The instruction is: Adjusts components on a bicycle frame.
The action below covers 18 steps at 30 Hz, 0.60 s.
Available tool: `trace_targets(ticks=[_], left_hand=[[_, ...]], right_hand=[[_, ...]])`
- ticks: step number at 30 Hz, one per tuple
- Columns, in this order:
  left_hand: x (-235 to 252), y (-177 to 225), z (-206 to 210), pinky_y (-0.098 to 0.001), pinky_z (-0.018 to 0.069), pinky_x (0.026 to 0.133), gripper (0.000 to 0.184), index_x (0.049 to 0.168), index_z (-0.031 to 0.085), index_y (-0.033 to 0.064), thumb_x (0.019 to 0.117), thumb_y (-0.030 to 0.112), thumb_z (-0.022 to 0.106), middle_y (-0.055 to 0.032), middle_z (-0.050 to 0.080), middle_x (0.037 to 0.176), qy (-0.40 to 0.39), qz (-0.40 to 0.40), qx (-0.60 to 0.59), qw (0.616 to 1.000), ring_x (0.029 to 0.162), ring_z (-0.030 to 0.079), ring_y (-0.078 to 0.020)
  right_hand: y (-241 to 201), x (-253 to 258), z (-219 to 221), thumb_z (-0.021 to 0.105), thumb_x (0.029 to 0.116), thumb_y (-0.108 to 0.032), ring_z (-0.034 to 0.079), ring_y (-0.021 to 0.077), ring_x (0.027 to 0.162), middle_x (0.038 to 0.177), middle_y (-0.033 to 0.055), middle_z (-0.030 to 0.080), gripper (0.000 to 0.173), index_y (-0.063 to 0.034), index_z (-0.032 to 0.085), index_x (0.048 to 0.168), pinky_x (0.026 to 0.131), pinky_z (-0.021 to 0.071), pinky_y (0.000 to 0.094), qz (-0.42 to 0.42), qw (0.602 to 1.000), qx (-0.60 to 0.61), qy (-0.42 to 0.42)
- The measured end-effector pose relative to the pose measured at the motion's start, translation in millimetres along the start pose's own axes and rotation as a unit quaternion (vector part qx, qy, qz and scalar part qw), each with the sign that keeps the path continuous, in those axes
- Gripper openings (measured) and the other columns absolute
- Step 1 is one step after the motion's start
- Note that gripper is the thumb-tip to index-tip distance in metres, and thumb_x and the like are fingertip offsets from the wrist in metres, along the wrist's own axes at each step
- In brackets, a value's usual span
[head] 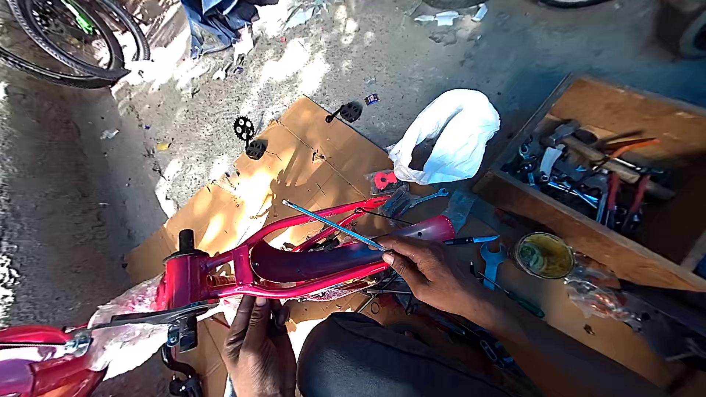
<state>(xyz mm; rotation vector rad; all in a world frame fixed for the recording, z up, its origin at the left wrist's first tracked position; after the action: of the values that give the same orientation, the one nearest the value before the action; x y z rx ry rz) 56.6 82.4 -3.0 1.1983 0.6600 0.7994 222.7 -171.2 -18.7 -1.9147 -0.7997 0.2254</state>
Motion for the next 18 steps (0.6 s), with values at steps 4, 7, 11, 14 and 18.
trace_targets(ticks=[4, 7, 11, 14, 18], left_hand=[[-4, 14, 6, -0.0203, 0.051, 0.052, 0.024, 0.117, 0.065, -0.0089, 0.102, -0.005, 0.048, -0.0106, 0.068, 0.084, 0.026, -0.007, 0.048, 0.999, 0.059, 0.059, -0.0105], [0, 9, 3, -0.0205, 0.0521, 0.056, 0.023, 0.114, 0.067, -0.0079, 0.1002, -0.006, 0.048, -0.0098, 0.068, 0.084, 0.028, 0.014, 0.052, 0.998, 0.062, 0.06, -0.01], [13, -7, -1, -0.0305, 0.0591, 0.08, 0.026, 0.115, 0.069, -0.0042, 0.1018, -0.003, 0.047, -0.0123, 0.072, 0.1, -0.009, 0.03, 0.018, 0.999, 0.085, 0.069, -0.0159], [16, -10, -5, -0.0292, 0.06, 0.079, 0.025, 0.117, 0.068, -0.0021, 0.1012, -0.002, 0.049, -0.0106, 0.073, 0.099, -0.021, 0.045, 0.039, 0.998, 0.084, 0.07, -0.0149], [7, -4, -12, -0.0263, 0.0579, 0.054, 0.017, 0.114, 0.061, -0.0037, 0.0997, 0.001, 0.052, -0.0066, 0.068, 0.079, -0.01, 0.063, 0.137, 0.989, 0.058, 0.064, -0.0132]], right_hand=[[1, 2, -1, 0.05, 0.1059, -0.028, 0.063, 0.0034, 0.078, 0.1, -0.0066, 0.07, 0.031, -0.0213, 0.068, 0.131, 0.067, 0.0558, 0.0272, -0.007, 1.0, 0.001, -0.002], [2, 3, -2, 0.049, 0.1061, -0.031, 0.062, 0.0032, 0.074, 0.097, -0.0078, 0.069, 0.032, -0.0241, 0.068, 0.132, 0.064, 0.0552, 0.0276, 0.004, 1.0, -0.017, -0.008], [3, 5, -1, 0.05, 0.1063, -0.029, 0.062, 0.0023, 0.072, 0.094, -0.0083, 0.068, 0.031, -0.0245, 0.068, 0.131, 0.065, 0.0552, 0.0258, 0.006, 1.0, -0.005, -0.015], [4, 5, -1, 0.049, 0.1065, -0.03, 0.061, 0.0029, 0.072, 0.093, -0.0082, 0.068, 0.032, -0.0259, 0.067, 0.132, 0.065, 0.0551, 0.0269, 0.009, 1.0, -0.005, -0.02], [3, 3, -1, 0.05, 0.1062, -0.031, 0.062, 0.0031, 0.074, 0.095, -0.0081, 0.069, 0.032, -0.0251, 0.067, 0.132, 0.066, 0.056, 0.028, 0.005, 1.0, -0.013, -0.013]])
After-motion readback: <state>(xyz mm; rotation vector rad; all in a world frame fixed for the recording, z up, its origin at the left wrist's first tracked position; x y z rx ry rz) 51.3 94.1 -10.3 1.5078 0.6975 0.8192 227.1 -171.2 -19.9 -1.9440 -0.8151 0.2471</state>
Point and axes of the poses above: each hand's wrist, its own x-axis towards the middle knuckle, its own z-axis out of the palm, y = z × x, the point moved 10 cm from there along x, towards the middle knuckle
